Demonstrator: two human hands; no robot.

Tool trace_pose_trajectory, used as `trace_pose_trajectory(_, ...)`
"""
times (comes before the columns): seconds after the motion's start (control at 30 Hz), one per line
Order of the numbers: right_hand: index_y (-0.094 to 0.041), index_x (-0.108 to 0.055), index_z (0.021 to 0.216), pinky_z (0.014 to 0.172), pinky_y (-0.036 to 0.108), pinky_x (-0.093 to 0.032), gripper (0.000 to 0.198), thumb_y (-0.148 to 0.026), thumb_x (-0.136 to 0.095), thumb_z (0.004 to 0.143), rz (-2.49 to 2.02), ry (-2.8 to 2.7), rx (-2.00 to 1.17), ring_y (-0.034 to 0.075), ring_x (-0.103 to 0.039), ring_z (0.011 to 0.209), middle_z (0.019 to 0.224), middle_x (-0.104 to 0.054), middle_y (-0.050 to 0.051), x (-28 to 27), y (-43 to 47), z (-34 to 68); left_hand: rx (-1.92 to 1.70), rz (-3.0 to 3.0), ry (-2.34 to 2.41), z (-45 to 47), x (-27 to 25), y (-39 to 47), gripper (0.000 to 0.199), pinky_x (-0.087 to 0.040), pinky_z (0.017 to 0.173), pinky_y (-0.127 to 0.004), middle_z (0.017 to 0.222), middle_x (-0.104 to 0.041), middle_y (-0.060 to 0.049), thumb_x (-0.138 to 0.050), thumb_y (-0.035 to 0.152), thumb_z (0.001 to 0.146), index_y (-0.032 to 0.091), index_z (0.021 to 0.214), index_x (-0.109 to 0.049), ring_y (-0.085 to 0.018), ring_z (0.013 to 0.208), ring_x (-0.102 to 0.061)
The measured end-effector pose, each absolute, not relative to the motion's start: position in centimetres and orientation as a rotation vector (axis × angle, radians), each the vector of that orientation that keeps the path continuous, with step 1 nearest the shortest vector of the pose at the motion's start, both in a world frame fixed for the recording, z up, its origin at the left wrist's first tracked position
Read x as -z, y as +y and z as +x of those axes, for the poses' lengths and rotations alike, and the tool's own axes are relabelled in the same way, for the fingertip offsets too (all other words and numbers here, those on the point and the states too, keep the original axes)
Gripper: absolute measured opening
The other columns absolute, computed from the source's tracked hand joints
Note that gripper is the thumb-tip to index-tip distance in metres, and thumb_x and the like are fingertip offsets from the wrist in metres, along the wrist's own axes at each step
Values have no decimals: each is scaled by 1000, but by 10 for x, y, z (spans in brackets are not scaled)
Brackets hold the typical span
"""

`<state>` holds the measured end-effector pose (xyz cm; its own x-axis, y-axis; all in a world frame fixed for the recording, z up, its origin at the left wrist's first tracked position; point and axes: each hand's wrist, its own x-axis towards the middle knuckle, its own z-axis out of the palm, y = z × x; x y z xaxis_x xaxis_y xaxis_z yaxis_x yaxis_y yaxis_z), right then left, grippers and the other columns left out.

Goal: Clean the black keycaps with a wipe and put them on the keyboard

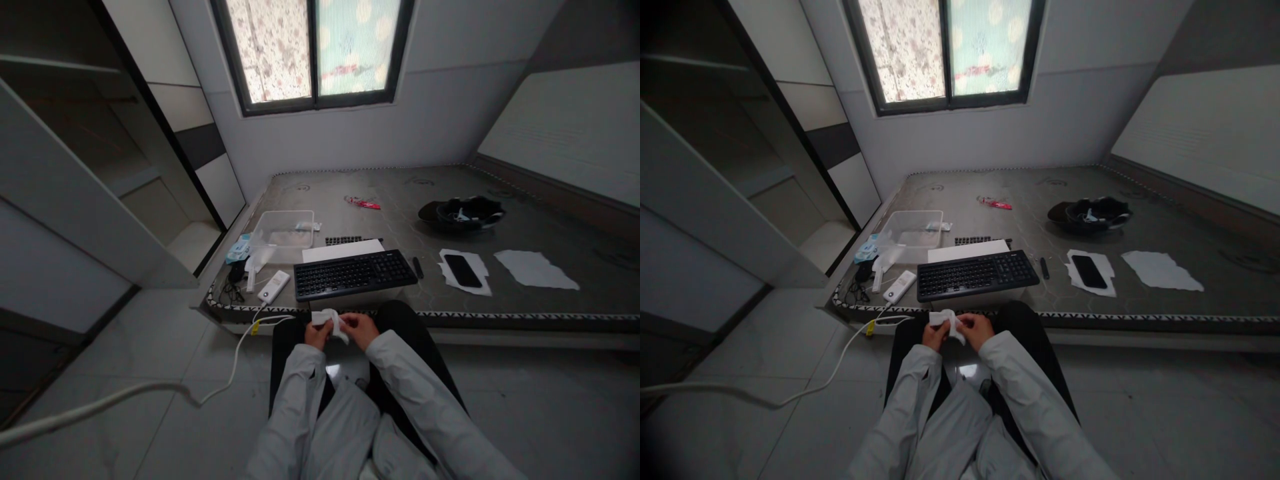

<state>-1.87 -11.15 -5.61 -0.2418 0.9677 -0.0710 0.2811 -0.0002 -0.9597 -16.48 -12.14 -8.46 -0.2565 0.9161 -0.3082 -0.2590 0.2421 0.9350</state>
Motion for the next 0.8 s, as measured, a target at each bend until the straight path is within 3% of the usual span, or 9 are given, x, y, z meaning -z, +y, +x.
trace_pose_trajectory(0.27, -17, -70, 94, 78, 34, -47, 36, -40, -49, 78, -1321, -1660, -1167, 25, -63, 89, 91, -70, 7, 55, -110, -17, -1303, 675, 1328, -164, 83, -122, 47, -26, 36, -20, 45, -55, 2, -79, 47, 39, 10, 66, -67, -6, 36, -38)
trace_pose_trajectory(0.5, -16, -70, 92, 68, 31, -50, 33, -34, -62, 66, -1434, -1592, -1128, 20, -63, 71, 78, -71, 5, 62, -110, -19, -1282, 691, 1312, -162, 79, -123, 40, -27, 36, -20, 38, -50, 3, -78, 46, 42, 11, 54, -63, -6, 33, -37)
trace_pose_trajectory(0.8, -20, -70, 91, 78, 33, -48, 28, -29, -48, 76, -1304, -1710, -1048, 22, -64, 85, 89, -71, 5, 56, -112, -16, -1250, 729, 1279, -163, 83, -121, 46, -29, 35, -20, 58, -64, -2, -78, 45, 42, 10, 70, -69, -6, 36, -41)
